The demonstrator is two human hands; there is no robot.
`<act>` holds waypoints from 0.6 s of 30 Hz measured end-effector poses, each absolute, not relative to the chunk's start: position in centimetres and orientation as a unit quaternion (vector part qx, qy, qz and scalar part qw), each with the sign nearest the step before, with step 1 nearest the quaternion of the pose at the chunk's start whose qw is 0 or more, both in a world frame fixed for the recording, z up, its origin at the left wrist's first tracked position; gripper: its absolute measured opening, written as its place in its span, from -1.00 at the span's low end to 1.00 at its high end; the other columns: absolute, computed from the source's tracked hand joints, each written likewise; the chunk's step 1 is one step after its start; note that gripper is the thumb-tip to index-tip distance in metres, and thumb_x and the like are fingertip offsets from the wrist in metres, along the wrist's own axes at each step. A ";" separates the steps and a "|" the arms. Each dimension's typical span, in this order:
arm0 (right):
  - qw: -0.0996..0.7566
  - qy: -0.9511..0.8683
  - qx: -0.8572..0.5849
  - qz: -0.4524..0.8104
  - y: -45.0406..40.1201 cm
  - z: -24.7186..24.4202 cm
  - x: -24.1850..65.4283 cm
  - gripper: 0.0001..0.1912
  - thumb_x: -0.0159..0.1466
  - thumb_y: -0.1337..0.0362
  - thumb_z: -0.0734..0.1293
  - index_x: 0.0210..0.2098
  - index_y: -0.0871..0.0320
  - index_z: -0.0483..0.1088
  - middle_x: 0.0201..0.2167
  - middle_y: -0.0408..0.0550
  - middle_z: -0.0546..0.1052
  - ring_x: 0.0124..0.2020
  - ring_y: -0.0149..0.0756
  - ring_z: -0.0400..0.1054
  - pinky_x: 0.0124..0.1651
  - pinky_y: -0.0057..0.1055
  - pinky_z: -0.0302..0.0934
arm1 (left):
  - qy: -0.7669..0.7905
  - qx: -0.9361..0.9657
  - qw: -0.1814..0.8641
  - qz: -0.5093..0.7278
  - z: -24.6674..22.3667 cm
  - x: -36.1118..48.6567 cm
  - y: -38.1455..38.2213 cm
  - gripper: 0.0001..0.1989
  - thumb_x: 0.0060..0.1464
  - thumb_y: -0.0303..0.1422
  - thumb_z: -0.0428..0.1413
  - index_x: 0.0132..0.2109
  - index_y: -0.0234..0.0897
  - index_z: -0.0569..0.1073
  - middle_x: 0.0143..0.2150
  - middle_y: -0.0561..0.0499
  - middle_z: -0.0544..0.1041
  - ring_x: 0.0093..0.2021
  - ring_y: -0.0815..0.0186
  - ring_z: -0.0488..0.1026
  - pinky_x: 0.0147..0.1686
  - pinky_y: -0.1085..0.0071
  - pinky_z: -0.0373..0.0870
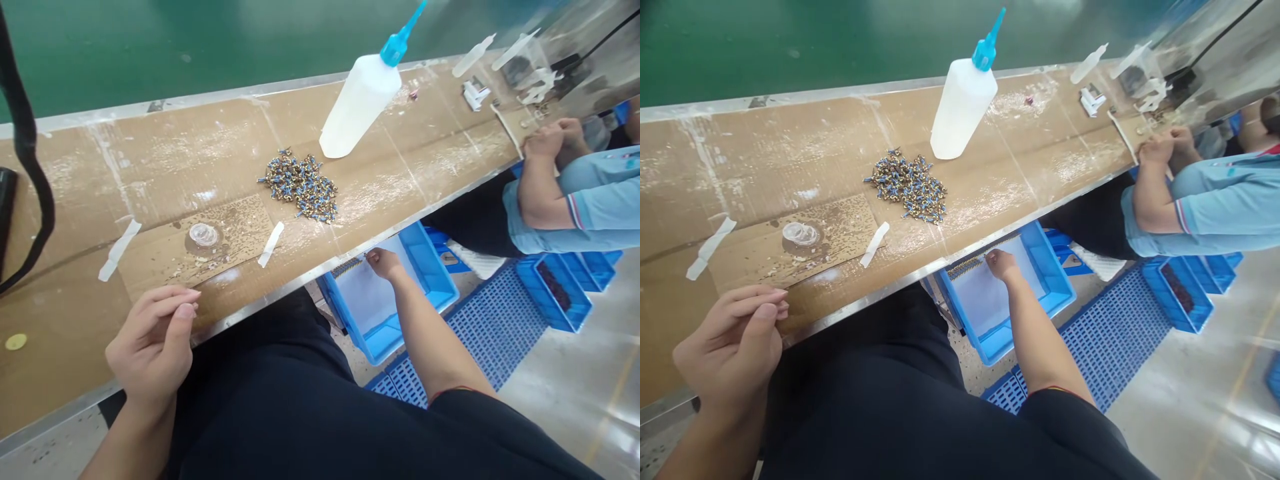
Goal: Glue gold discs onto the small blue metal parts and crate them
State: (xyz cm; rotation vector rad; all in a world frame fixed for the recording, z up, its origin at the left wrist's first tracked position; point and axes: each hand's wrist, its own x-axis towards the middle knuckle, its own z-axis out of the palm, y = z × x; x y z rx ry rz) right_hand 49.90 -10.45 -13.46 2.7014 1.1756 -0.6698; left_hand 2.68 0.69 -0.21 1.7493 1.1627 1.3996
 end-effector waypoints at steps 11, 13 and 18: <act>0.169 0.373 0.869 -0.279 -8.9 -13.8 49.9 -0.71 0.52 0.06 0.39 -0.03 0.18 0.55 -0.09 0.00 0.61 -0.09 -0.20 0.54 0.03 -0.17 0.49 | 0.443 0.665 0.299 0.521 -0.4 2.6 0.7 -0.84 0.13 -0.54 0.27 -0.22 -0.20 0.69 -0.23 -0.02 0.64 -0.28 0.29 0.58 -0.32 0.34 0.47; 0.172 0.371 0.869 -0.279 -8.8 -13.9 49.9 -0.69 0.52 0.04 0.38 0.00 0.17 0.55 -0.06 0.01 0.61 -0.07 -0.18 0.54 0.06 -0.14 0.49 | 0.445 0.665 0.300 0.519 -0.4 2.6 0.6 -0.84 0.14 -0.54 0.27 -0.21 -0.19 0.70 -0.22 -0.02 0.64 -0.28 0.30 0.58 -0.33 0.35 0.46; 0.156 0.364 0.875 -0.277 -9.1 -14.2 49.5 -0.70 0.53 0.07 0.38 0.05 0.18 0.53 -0.03 0.04 0.60 -0.04 -0.17 0.54 0.07 -0.13 0.49 | 0.446 0.665 0.305 0.516 -0.4 2.6 0.6 -0.84 0.15 -0.52 0.27 -0.21 -0.18 0.70 -0.22 -0.02 0.64 -0.28 0.29 0.58 -0.33 0.34 0.48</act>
